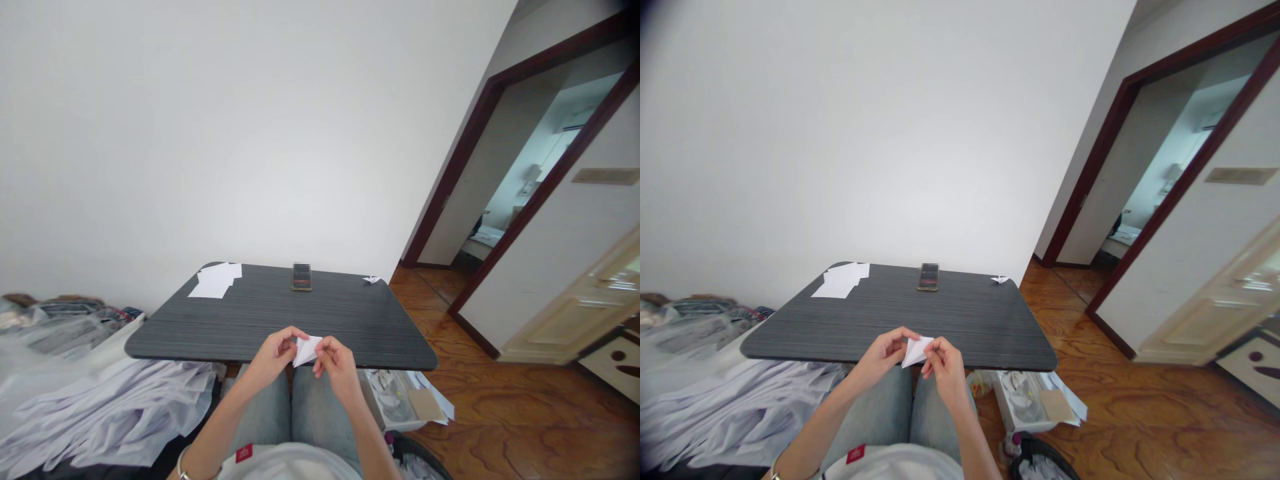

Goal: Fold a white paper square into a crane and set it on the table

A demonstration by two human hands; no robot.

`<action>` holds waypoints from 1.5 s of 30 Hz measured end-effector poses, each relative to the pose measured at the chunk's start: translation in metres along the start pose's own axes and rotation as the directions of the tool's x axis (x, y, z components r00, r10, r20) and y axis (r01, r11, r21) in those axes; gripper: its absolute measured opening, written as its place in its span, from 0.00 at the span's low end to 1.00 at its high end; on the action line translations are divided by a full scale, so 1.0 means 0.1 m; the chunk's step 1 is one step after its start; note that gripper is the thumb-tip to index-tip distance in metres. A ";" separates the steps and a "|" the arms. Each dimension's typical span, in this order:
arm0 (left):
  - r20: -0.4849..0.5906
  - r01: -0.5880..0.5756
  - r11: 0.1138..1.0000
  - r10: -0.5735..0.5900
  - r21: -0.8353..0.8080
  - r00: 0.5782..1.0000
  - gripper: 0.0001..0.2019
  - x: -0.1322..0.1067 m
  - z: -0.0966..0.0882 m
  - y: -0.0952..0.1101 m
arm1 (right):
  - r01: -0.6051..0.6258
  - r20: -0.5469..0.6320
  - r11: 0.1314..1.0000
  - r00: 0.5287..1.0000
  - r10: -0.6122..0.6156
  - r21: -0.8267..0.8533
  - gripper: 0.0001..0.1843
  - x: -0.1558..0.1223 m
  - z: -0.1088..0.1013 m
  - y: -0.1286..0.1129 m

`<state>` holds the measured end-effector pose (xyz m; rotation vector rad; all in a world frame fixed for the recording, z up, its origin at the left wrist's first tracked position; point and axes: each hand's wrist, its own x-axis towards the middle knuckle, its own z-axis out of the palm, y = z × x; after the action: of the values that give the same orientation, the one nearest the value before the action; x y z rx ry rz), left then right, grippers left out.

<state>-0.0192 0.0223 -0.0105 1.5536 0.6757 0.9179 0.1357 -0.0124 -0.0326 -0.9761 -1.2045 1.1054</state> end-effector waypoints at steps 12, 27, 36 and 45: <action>0.001 -0.020 1.000 0.020 -0.018 1.000 0.07 -0.02 -0.02 0.04 | 0.029 0.120 0.991 0.992 -0.045 0.130 0.10 -0.02 -0.02 -0.11; 0.001 -0.049 0.997 0.049 0.057 0.999 0.10 0.00 -0.01 0.08 | 0.010 0.108 0.997 0.994 -0.018 0.076 0.09 0.00 -0.03 -0.08; 0.013 -0.097 0.980 0.096 0.175 0.995 0.11 0.00 0.00 0.07 | 0.001 0.098 0.998 0.995 -0.008 0.064 0.07 0.00 -0.04 -0.03; 0.008 -0.143 0.950 0.146 0.276 0.989 0.15 0.01 0.02 0.02 | -0.038 0.027 0.993 0.999 0.035 0.113 0.06 0.02 -0.01 0.02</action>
<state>-0.0173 0.0215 -0.0083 1.8668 0.7304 0.9735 0.1365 -0.0106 -0.0339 -0.9028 -1.1349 1.2053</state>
